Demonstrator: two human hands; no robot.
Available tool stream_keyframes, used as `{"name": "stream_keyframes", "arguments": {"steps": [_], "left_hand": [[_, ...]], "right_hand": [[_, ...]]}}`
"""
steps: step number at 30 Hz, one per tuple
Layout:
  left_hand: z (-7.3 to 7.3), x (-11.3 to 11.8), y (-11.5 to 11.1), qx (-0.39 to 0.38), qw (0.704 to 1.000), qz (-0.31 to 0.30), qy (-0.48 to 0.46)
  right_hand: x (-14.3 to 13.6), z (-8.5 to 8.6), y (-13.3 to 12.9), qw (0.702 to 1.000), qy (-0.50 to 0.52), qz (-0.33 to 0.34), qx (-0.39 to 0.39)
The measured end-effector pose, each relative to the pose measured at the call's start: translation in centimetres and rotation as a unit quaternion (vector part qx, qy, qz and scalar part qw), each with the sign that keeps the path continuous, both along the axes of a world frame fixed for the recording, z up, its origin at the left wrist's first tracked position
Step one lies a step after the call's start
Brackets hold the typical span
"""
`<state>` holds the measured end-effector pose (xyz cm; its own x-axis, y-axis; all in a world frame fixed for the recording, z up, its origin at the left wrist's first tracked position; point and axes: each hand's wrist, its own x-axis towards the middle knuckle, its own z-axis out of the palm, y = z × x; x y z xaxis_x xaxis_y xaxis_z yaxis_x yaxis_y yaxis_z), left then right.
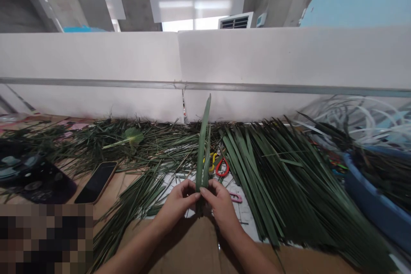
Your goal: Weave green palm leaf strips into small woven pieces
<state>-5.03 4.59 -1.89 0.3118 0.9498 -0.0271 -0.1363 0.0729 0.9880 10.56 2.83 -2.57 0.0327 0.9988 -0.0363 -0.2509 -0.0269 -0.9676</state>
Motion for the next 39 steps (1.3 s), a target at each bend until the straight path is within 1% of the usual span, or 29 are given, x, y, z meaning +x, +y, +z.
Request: {"name": "stream_keyframes", "arguments": {"steps": [3, 6, 8, 11, 15, 19, 23, 25, 28, 32, 36, 39], "left_hand": [[0.9, -0.7, 0.2, 0.101, 0.992, 0.007, 0.074], [1.2, -1.4, 0.6, 0.200, 0.967, 0.026, 0.154], [1.1, -1.7, 0.7, 0.254, 0.950, 0.034, 0.177], [1.0, -1.9, 0.8, 0.303, 0.932, 0.055, 0.192], [0.9, -2.0, 0.7, 0.346, 0.910, 0.096, 0.208], [0.9, -2.3, 0.9, 0.385, 0.882, 0.114, 0.248], [0.8, -2.7, 1.3, 0.377, 0.881, 0.151, 0.243], [0.8, -3.0, 1.6, 0.390, 0.870, 0.164, 0.253], [1.1, -3.4, 1.8, 0.415, 0.846, 0.179, 0.282], [1.5, -3.9, 1.9, 0.440, 0.815, 0.180, 0.333], [2.2, -4.3, 2.1, 0.460, 0.774, 0.191, 0.391], [2.7, -4.7, 2.5, 0.484, 0.743, 0.203, 0.416]], "right_hand": [[0.3, 0.9, 0.0, 1.000, -0.005, 0.008, 0.024], [0.0, 1.9, -0.3, 0.999, 0.000, 0.042, 0.031], [-0.3, 2.2, -0.6, 0.998, 0.010, 0.066, 0.019], [-0.7, 2.0, -1.1, 0.995, 0.043, 0.087, -0.015], [-0.8, 1.7, -1.2, 0.992, 0.063, 0.095, -0.052], [-0.7, 1.3, -1.1, 0.990, 0.075, 0.104, -0.052], [-0.9, 1.2, -1.3, 0.984, 0.107, 0.125, -0.066], [-1.0, 1.5, -1.5, 0.983, 0.114, 0.128, -0.072], [-0.9, 2.1, -1.8, 0.982, 0.109, 0.136, -0.073], [-0.7, 2.7, -1.9, 0.981, 0.089, 0.153, -0.077], [-0.8, 2.9, -2.1, 0.984, 0.066, 0.143, -0.082], [-0.8, 3.2, -2.3, 0.984, 0.061, 0.140, -0.089]]}}
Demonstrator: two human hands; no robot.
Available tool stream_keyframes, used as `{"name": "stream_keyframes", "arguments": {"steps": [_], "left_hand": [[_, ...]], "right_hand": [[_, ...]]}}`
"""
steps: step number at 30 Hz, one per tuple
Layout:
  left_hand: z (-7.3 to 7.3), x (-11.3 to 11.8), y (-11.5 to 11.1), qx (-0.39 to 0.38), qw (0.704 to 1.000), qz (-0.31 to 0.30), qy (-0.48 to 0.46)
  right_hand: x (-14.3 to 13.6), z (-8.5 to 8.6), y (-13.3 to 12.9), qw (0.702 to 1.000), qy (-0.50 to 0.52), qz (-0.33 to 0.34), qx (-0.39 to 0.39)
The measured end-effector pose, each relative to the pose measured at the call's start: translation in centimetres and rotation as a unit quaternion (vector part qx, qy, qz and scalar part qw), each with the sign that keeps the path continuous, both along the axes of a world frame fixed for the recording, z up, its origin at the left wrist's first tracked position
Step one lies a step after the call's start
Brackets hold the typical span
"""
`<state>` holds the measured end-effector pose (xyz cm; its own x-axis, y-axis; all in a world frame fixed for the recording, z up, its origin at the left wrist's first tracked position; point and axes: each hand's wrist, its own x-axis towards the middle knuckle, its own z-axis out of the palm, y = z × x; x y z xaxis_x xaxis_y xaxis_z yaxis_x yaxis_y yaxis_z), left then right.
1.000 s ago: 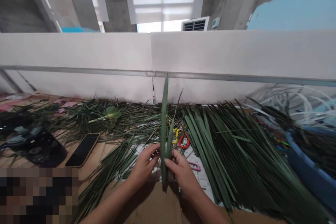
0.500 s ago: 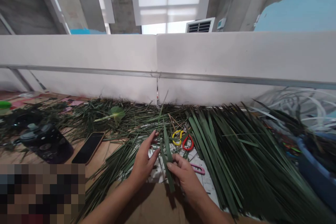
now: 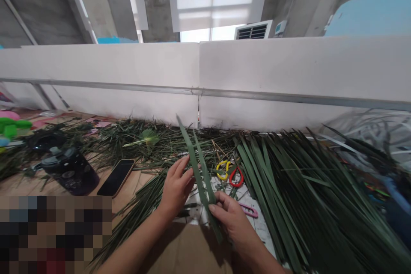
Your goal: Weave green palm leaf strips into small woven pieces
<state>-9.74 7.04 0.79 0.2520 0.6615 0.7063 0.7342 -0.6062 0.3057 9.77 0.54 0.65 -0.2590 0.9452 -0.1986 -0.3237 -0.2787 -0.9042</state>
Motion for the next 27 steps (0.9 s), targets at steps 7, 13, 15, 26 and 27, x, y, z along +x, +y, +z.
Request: {"name": "stream_keyframes", "arguments": {"steps": [7, 13, 15, 26, 27], "left_hand": [[1.4, -1.0, 0.2, 0.006, 1.000, 0.002, 0.010], [3.4, -0.8, -0.8, -0.020, 1.000, 0.005, -0.019], [3.9, -0.4, -1.2, -0.035, 0.999, -0.011, -0.038], [7.1, 2.8, 0.5, -0.178, 0.900, -0.123, -0.379], [7.1, 2.9, 0.7, -0.182, 0.894, -0.125, -0.390]], "right_hand": [[0.3, 0.4, -0.2, 1.000, 0.026, 0.005, -0.006], [0.9, 0.7, 0.0, 1.000, -0.005, -0.014, 0.025], [0.9, 1.3, 0.0, 0.998, -0.030, -0.028, 0.051], [-0.4, 7.7, 1.6, 0.982, 0.014, -0.124, 0.138], [-0.4, 8.2, 1.8, 0.979, 0.027, -0.139, 0.144]]}}
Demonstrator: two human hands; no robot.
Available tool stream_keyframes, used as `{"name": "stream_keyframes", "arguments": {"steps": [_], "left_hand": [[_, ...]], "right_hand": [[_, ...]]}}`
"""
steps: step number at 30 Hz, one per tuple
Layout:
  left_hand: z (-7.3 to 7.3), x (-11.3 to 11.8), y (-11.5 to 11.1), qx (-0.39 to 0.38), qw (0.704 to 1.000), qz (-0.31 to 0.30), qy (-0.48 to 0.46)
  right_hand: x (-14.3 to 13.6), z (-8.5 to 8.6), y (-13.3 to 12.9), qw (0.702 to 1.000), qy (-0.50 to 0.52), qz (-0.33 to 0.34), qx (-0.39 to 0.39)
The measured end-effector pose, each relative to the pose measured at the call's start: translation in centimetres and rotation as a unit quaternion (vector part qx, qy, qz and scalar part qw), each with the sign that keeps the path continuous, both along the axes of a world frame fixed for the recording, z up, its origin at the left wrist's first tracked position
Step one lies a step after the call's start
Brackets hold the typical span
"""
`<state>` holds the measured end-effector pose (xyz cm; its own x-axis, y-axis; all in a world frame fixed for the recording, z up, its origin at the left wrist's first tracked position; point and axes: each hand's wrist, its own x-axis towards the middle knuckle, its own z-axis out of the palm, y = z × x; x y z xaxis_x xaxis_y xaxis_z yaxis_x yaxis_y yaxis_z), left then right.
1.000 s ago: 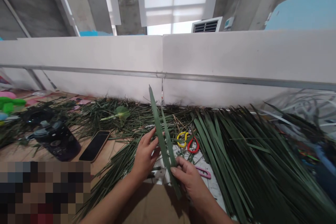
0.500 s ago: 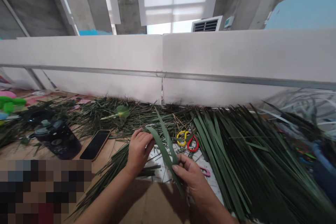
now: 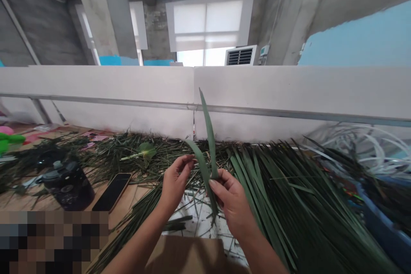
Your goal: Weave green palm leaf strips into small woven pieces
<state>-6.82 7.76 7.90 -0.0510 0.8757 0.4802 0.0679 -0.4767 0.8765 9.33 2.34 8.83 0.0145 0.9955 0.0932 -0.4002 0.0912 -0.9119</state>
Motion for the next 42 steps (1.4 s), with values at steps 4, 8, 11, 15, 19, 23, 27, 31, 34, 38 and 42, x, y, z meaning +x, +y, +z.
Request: {"name": "stream_keyframes", "arguments": {"steps": [4, 8, 11, 15, 19, 23, 27, 31, 34, 38, 42], "left_hand": [[-0.2, 0.5, -0.4, -0.043, 0.999, -0.014, -0.004], [-0.6, 1.7, -1.6, -0.089, 0.994, -0.062, -0.013], [-1.0, 2.7, -2.4, -0.114, 0.987, -0.104, -0.043], [-1.8, 3.2, -2.7, -0.156, 0.970, -0.154, -0.105], [-2.4, 3.2, -2.5, -0.182, 0.959, -0.171, -0.130], [-2.9, 3.3, -2.4, -0.202, 0.955, -0.177, -0.125], [-3.6, 3.5, -2.4, -0.203, 0.960, -0.162, -0.107], [-4.4, 3.9, -2.4, -0.191, 0.968, -0.133, -0.097], [-4.9, 4.1, -2.3, -0.179, 0.973, -0.117, -0.091], [-5.3, 4.1, -2.4, -0.164, 0.977, -0.109, -0.076], [-5.5, 4.1, -2.4, -0.138, 0.984, -0.106, -0.048]], "right_hand": [[0.0, 0.5, 0.4, 0.999, 0.005, -0.036, 0.017], [0.0, -0.5, 0.7, 0.997, -0.016, -0.062, 0.035], [0.0, -1.2, 1.0, 0.996, -0.018, -0.075, 0.036], [-0.1, -1.9, 1.2, 0.998, -0.015, -0.064, 0.022], [-0.2, -2.7, 1.5, 0.998, -0.020, -0.052, 0.001], [-0.1, -3.3, 1.9, 0.998, -0.032, -0.060, -0.001], [-0.2, -3.5, 2.0, 0.997, -0.032, -0.063, 0.008], [-0.3, -3.4, 2.0, 0.998, -0.021, -0.066, 0.001], [-0.3, -3.6, 2.2, 0.997, -0.019, -0.079, 0.006], [-0.2, -4.0, 2.6, 0.994, -0.017, -0.105, 0.010], [-0.2, -4.2, 2.7, 0.995, 0.002, -0.102, 0.001]]}}
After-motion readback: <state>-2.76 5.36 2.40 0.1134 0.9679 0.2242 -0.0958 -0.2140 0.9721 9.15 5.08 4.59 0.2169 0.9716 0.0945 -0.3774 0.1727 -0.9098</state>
